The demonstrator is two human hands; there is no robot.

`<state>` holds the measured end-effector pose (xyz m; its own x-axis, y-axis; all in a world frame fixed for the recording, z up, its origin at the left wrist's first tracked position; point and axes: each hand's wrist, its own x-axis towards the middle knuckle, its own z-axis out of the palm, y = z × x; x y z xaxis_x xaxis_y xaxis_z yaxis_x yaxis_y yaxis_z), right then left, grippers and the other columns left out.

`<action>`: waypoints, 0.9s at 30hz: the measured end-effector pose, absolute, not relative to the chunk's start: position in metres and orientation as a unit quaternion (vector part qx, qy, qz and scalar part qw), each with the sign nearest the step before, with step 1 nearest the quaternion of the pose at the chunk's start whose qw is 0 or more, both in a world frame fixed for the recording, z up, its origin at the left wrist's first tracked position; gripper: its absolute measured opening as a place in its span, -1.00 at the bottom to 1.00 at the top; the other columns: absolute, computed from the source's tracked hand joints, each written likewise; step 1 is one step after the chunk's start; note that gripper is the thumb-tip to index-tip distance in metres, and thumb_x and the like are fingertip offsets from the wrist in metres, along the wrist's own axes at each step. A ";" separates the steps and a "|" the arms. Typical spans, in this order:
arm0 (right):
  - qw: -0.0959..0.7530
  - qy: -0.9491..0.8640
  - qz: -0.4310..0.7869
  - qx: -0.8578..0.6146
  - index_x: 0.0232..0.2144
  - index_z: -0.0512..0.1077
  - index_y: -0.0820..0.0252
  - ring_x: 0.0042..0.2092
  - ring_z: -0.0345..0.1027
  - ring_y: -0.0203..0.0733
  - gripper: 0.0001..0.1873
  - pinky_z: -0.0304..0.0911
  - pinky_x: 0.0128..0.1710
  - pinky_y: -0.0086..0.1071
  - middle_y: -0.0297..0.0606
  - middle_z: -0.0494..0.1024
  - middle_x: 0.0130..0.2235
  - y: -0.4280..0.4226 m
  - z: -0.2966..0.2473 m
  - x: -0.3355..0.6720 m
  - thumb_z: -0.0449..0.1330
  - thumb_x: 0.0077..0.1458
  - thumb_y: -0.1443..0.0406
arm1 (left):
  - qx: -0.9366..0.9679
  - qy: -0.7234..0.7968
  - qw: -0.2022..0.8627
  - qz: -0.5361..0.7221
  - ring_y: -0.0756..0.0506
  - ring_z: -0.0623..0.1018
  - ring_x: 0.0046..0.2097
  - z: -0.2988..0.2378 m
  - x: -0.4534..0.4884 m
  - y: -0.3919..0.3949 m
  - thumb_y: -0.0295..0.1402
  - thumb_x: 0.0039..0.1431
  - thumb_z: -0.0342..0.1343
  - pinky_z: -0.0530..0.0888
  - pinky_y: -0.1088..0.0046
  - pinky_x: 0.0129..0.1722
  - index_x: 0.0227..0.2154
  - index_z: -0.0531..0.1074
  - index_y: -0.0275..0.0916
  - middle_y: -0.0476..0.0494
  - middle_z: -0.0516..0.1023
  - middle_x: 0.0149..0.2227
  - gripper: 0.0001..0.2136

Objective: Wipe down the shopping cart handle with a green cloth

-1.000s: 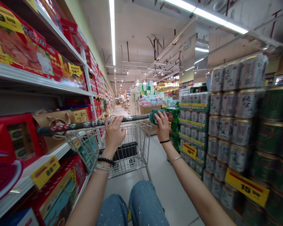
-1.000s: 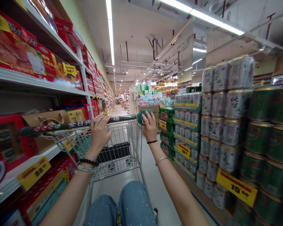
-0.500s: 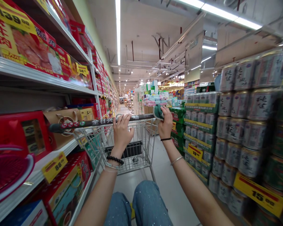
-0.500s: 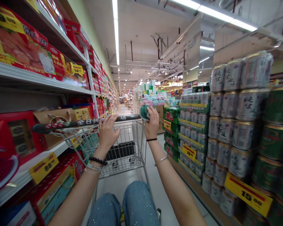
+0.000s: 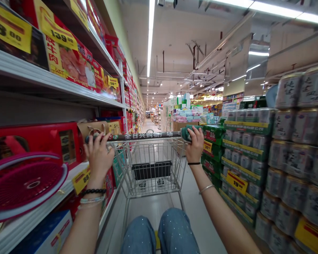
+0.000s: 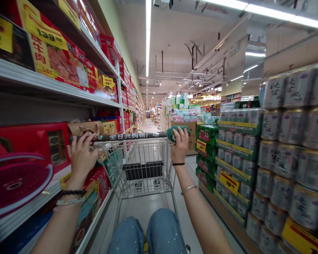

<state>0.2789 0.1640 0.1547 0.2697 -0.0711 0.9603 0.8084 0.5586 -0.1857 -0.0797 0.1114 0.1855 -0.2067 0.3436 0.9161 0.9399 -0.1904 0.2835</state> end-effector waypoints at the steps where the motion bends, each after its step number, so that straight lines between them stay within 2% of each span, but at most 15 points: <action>1: 0.723 -0.510 -0.303 -0.356 0.05 0.43 0.07 0.35 0.03 -0.05 -0.40 0.01 0.33 0.10 -0.17 0.46 0.14 0.168 0.155 0.266 -0.08 0.02 0.54 | -0.570 -0.567 0.285 -0.522 -0.39 0.07 0.40 0.184 -0.083 0.112 -0.38 0.15 0.01 0.00 -0.21 0.35 0.20 0.32 -0.06 -0.17 0.29 0.31 -0.49; 6: 0.732 -0.544 -0.229 -0.341 0.08 0.43 0.05 0.39 -0.08 -0.06 -0.39 -0.12 0.36 0.17 -0.17 0.42 0.18 0.177 0.159 0.176 -0.11 0.08 0.54 | -0.571 -0.569 0.309 -0.505 -0.36 0.11 0.39 0.180 -0.069 0.112 -0.49 0.10 -0.03 0.01 -0.23 0.34 0.23 0.29 -0.03 -0.15 0.32 0.29 -0.41; 10: 0.681 -0.631 -0.218 -0.300 0.09 0.43 0.01 0.38 -0.03 -0.13 -0.42 -0.09 0.39 0.06 -0.25 0.43 0.19 0.171 0.163 0.132 -0.10 0.15 0.52 | -0.579 -0.580 0.334 -0.466 -0.33 0.14 0.37 0.179 -0.062 0.107 -0.51 0.09 -0.03 0.02 -0.20 0.35 0.26 0.26 -0.01 -0.10 0.33 0.29 -0.37; 14: 0.657 -0.640 -0.260 -0.301 0.07 0.45 -0.01 0.37 0.02 -0.15 -0.43 -0.06 0.38 0.02 -0.30 0.44 0.20 0.171 0.158 0.161 -0.10 0.17 0.52 | -0.609 -0.573 0.342 -0.429 -0.28 0.22 0.33 0.182 -0.068 0.103 -0.50 0.13 -0.05 -0.06 -0.16 0.37 0.25 0.27 0.02 -0.04 0.37 0.26 -0.40; 19: 0.721 -0.545 -0.258 -0.340 0.10 0.42 0.04 0.39 -0.04 -0.06 -0.35 -0.06 0.35 0.16 -0.23 0.40 0.22 0.188 0.154 0.213 -0.08 0.04 0.55 | -0.632 -0.554 0.318 -0.439 -0.24 0.24 0.31 0.184 -0.065 0.107 -0.52 0.12 -0.05 -0.02 -0.06 0.39 0.23 0.31 -0.01 0.00 0.40 0.25 -0.41; 23: 0.753 -0.522 -0.209 -0.341 0.14 0.40 0.05 0.42 -0.15 -0.07 -0.31 -0.13 0.36 0.19 -0.22 0.35 0.25 0.196 0.155 0.197 -0.11 0.01 0.55 | -0.629 -0.544 0.311 -0.459 -0.26 0.24 0.30 0.182 -0.045 0.112 -0.52 0.10 -0.02 0.02 -0.07 0.38 0.22 0.33 -0.05 -0.02 0.41 0.23 -0.41; 27: 0.736 -0.569 -0.174 -0.323 0.15 0.39 0.04 0.43 -0.21 -0.13 -0.29 -0.13 0.39 0.10 -0.26 0.33 0.27 0.189 0.154 0.154 -0.13 0.03 0.56 | -0.630 -0.544 0.313 -0.456 -0.26 0.25 0.29 0.181 -0.019 0.111 -0.55 0.06 -0.01 -0.01 -0.06 0.39 0.20 0.35 -0.05 -0.03 0.43 0.22 -0.40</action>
